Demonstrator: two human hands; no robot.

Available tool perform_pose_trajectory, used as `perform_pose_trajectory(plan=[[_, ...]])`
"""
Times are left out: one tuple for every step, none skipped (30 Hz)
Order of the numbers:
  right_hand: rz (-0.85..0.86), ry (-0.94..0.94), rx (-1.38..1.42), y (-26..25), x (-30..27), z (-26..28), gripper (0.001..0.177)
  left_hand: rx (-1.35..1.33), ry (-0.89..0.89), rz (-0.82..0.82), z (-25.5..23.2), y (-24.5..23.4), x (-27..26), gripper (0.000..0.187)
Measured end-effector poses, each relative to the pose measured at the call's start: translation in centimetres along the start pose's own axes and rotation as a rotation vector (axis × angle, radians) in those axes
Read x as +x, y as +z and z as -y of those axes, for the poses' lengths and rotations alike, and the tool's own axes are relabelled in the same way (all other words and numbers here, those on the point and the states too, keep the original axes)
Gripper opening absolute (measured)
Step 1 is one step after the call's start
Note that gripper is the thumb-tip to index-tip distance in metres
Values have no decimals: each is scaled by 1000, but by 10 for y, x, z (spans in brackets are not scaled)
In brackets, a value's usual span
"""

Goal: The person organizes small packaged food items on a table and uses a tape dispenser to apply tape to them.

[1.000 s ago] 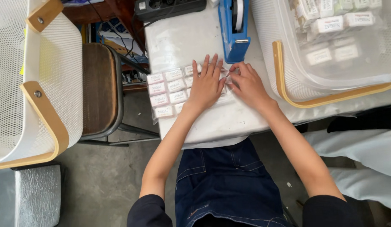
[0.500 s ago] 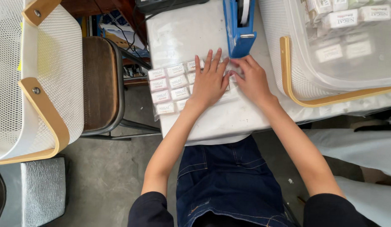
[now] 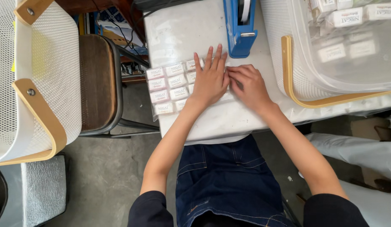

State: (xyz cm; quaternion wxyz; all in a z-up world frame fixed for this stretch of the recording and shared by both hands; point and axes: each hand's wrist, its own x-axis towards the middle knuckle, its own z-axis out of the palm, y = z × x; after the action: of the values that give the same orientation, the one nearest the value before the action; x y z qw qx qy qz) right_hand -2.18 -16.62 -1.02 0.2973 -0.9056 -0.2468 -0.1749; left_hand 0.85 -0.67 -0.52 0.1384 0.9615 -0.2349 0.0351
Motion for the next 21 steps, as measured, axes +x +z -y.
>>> perform_pose_trajectory(plan=[[-6, 22, 10, -1, 1, 2, 19, 6, 1, -2, 0, 0, 0, 56], [-13, 45, 20, -3, 1, 4, 21, 12, 3, -4, 0, 0, 0, 55], [-13, 44, 20, -2, 2, 4, 21, 13, 2, -5, -1, 0, 0, 55], [-30, 47, 29, -2, 2, 4, 20, 13, -3, 6, -1, 0, 0, 56], [-47, 50, 37, -2, 2, 3, 19, 13, -9, 17, -2, 0, 1, 58], [-46, 51, 37, -4, 3, 6, 19, 12, -8, 18, -2, 0, 1, 58], [-12, 49, 39, -7, 4, 9, 19, 7, -13, 22, -2, 1, 2, 58], [24, 45, 42, -10, 5, 13, 19, 2, -19, 25, -2, 2, 2, 58], [25, 46, 42, -6, 3, 8, 19, 1, -19, 26, -2, 0, 1, 58], [28, 39, 49, -3, 3, 4, 19, 0, -16, 26, -3, -2, 1, 58], [32, 33, 56, 0, 2, -1, 20, -1, -12, 26, -3, -4, 1, 58], [33, 33, 56, 1, 2, -2, 20, -1, -13, 26, -3, -4, 0, 58], [40, 30, 60, 1, 2, -2, 20, 10, -9, 28, -3, -4, 0, 59], [47, 28, 62, 2, 2, -4, 19, 22, -3, 31, -3, -4, 0, 60], [47, 29, 62, 4, 0, -5, 19, 21, -2, 31, -4, -4, 1, 60], [33, -7, -27, 8, -2, -6, 21, 33, -4, 45, -4, -4, 1, 63], [19, -43, -116, 11, -4, -7, 23, 44, -7, 58, -4, -5, 1, 65], [19, -43, -115, 12, -4, -6, 23, 44, -8, 59, -5, -6, 1, 65], [-4, -73, -184, 13, -4, -4, 23, 43, -9, 65, -5, -7, 0, 65], [-25, -105, -254, 15, -3, -3, 23, 40, -11, 71, -6, -8, 0, 66], [-24, -106, -253, 14, -3, -3, 23, 40, -13, 71, -5, -7, 1, 66]])
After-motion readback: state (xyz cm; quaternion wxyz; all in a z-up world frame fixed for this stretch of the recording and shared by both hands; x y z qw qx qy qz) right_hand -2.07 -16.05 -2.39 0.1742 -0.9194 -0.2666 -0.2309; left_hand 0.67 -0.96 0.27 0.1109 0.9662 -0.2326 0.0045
